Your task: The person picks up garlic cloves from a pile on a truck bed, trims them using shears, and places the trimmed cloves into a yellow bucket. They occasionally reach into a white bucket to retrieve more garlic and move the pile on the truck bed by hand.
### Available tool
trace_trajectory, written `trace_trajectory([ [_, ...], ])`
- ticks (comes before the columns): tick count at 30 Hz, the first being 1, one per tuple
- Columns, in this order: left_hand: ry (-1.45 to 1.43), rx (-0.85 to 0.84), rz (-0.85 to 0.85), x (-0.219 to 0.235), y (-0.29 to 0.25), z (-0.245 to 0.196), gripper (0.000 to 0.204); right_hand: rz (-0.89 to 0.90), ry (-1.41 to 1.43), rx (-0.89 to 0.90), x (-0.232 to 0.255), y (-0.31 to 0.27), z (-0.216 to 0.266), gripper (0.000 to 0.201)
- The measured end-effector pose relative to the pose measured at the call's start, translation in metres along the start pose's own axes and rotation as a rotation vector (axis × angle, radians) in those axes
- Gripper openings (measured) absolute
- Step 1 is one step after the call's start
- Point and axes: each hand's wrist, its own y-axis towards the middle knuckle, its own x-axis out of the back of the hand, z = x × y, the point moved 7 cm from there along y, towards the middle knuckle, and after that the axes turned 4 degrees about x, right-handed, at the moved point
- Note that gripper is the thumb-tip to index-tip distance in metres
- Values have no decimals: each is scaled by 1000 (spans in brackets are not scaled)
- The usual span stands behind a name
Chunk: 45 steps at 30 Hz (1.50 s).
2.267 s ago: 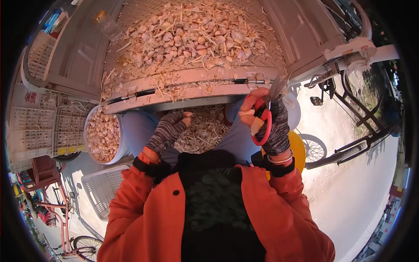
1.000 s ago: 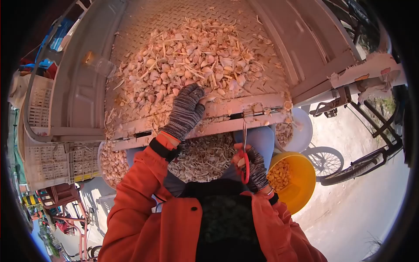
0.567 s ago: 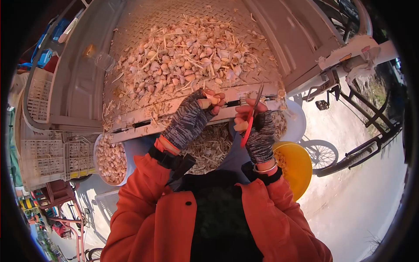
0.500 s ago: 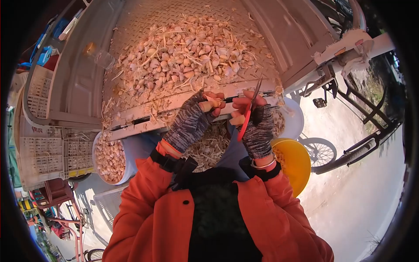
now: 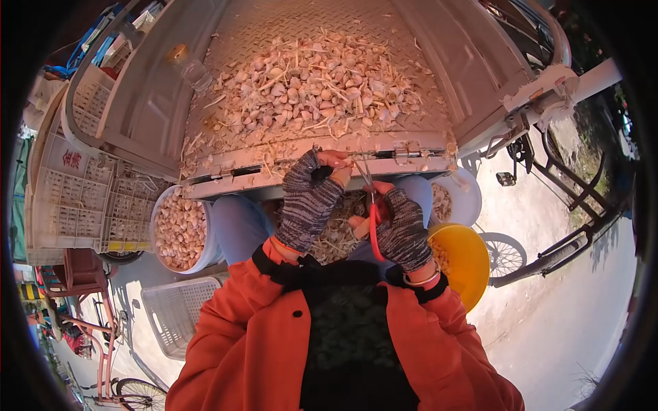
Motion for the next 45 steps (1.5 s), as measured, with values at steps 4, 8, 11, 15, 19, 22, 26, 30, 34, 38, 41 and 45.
trace_trajectory([
  [4, -5, 45, -26, 8, -5, 3, 11, 67, -75, 15, -7, 11, 11, 48],
  [8, -49, 80, -52, 14, -5, 11, 12, 150, -8, -174, -13, 14, -7, 35],
  [11, -89, 110, -44, 17, -2, 17, 8, 174, 101, -189, -22, 13, -22, 27],
  [15, -168, 196, -47, 29, 8, 40, 8, 294, 599, -847, -36, -1, -32, 22],
  [19, -658, 489, -147, 35, 21, 76, 17, 104, 1050, -768, -38, 8, -46, 26],
  [22, -762, 489, 81, 30, 59, 87, 22, -26, 827, -723, -5, 28, -87, 25],
  [26, 414, 261, 298, 1, 134, 99, 30, -95, 188, -337, 41, 72, -81, 26],
  [30, 1321, -169, 419, -28, 158, 106, 44, -84, -5, -293, 63, 99, -83, 35],
  [34, 1134, -121, 361, -16, 153, 95, 30, -124, -41, -187, 75, 94, -67, 30],
  [38, 101, 360, 266, -9, 133, 89, 22, -161, 903, -550, 43, 17, -111, 31],
  [41, -291, 286, 448, -83, 81, 47, 27, 9, 840, -646, -7, -39, -109, 30],
  [45, -24, 111, 825, -207, -12, 53, 29, 95, 120, -17, -30, -79, -155, 36],
])
